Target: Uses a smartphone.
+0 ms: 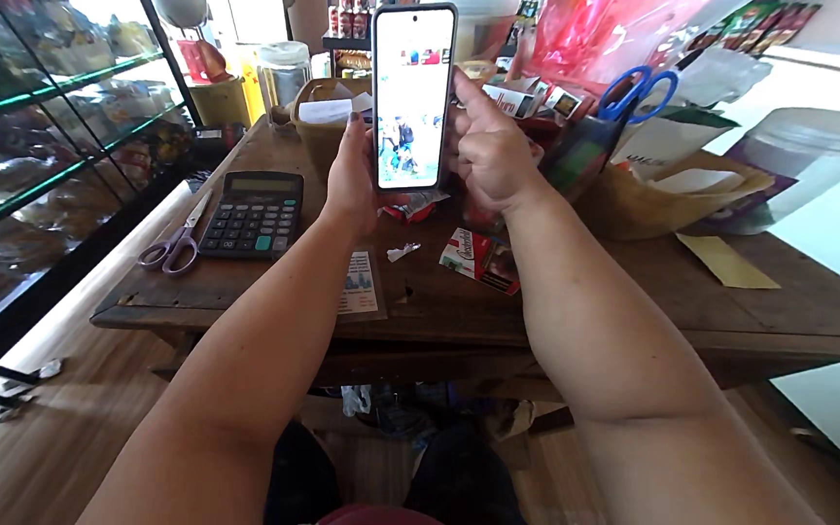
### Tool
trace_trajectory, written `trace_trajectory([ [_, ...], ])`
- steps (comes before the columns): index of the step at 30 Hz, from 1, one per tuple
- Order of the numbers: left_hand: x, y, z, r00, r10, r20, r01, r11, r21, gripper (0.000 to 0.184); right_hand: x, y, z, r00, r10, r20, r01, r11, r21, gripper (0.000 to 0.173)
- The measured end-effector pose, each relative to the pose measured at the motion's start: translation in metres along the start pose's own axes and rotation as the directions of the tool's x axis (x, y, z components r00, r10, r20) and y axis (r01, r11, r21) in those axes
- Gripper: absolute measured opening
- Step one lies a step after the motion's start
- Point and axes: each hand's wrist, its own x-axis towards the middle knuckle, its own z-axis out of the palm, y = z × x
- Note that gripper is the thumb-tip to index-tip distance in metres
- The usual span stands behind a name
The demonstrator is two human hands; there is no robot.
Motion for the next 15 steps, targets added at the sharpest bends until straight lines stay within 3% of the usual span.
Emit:
trace_trajectory([
  [15, -0.0007, -0.0004, -0.0002, 1.000, -0.005, -0.005, 0.005, 1.000, 0.003, 0.072, -0.0003, -0.0015, 0.0007, 1.000, 0.009, 0.000, -0.009, 1.000, -0.002, 0.087],
])
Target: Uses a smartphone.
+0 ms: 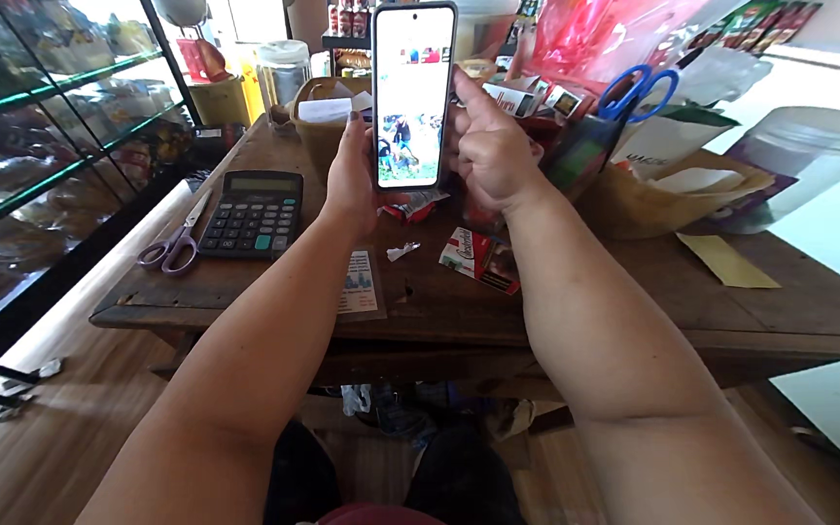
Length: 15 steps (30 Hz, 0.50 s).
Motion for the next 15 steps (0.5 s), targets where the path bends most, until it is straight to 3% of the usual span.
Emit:
trace_trajectory([
  [15, -0.0005, 0.0007, 0.0007, 1.000, -0.008, -0.013, 0.008, 1.000, 0.000, 0.070, -0.0011, -0.0011, -0.0003, 1.000, 0.000, 0.012, 0.000, 1.000, 0.016, 0.086],
])
